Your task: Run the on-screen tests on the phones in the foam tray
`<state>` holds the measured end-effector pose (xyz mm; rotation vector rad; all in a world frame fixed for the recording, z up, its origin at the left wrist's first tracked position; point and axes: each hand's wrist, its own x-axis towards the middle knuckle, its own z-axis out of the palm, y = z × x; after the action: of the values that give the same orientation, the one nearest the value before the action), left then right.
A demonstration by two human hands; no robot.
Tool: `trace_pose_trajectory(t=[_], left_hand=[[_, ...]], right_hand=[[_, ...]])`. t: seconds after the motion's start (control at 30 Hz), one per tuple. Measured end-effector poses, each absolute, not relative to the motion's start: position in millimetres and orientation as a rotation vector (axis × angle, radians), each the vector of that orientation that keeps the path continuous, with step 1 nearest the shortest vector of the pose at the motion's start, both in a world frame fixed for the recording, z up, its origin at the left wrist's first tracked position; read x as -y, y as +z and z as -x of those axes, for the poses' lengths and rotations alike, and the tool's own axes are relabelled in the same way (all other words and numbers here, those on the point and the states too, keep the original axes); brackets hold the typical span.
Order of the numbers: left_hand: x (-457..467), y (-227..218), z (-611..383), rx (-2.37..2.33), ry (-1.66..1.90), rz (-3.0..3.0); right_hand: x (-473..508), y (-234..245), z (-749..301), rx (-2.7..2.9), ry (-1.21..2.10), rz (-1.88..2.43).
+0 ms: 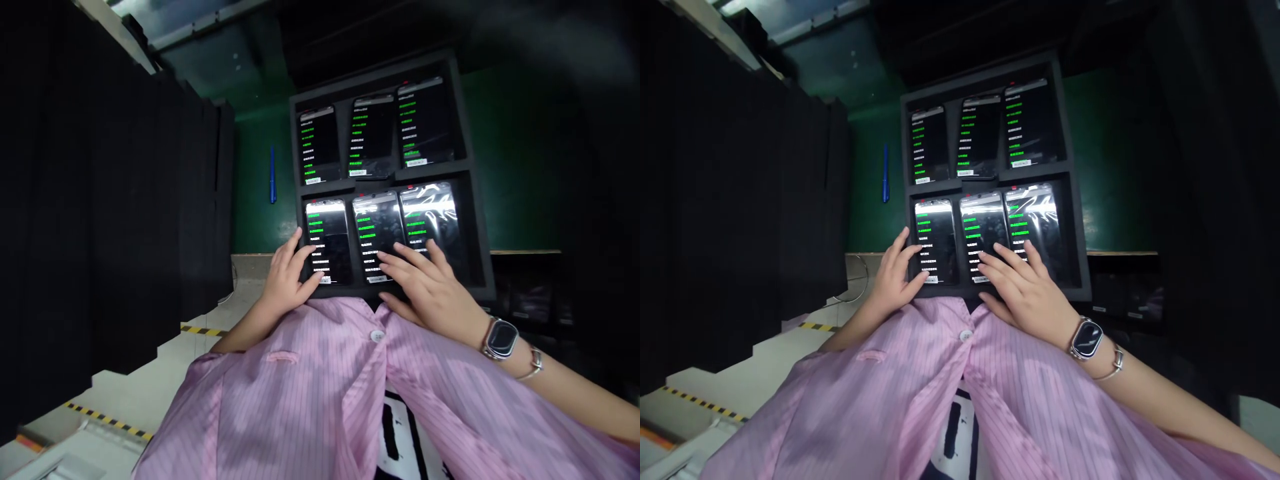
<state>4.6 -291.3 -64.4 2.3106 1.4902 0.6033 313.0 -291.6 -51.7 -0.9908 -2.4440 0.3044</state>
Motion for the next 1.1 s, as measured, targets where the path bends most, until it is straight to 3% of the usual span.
trace_pose_trajectory(t=[0.33,0.5,0.77,1.1], left_hand=[[284.9,-66.2,-4.1,-1.520,0.540,-2.366],[275.3,-58.1,0.7,-1.469,0.685,-2.266],[176.1,-43.6,-8.8,-1.640,0.842,-2.251],[63.1,-81.2,-2.6,-1.837,0.616,-2.088]], right_hand=[[295.6,-49.0,-342.4,2.350,0.333,1.153],[292.1,-42.5,-362.7,2.307,0.347,1.282],[186.6,-19.5,-316.6,2.217,0.273,1.302],[69.1,-77.7,-297.5,2.304,0.160,1.627]])
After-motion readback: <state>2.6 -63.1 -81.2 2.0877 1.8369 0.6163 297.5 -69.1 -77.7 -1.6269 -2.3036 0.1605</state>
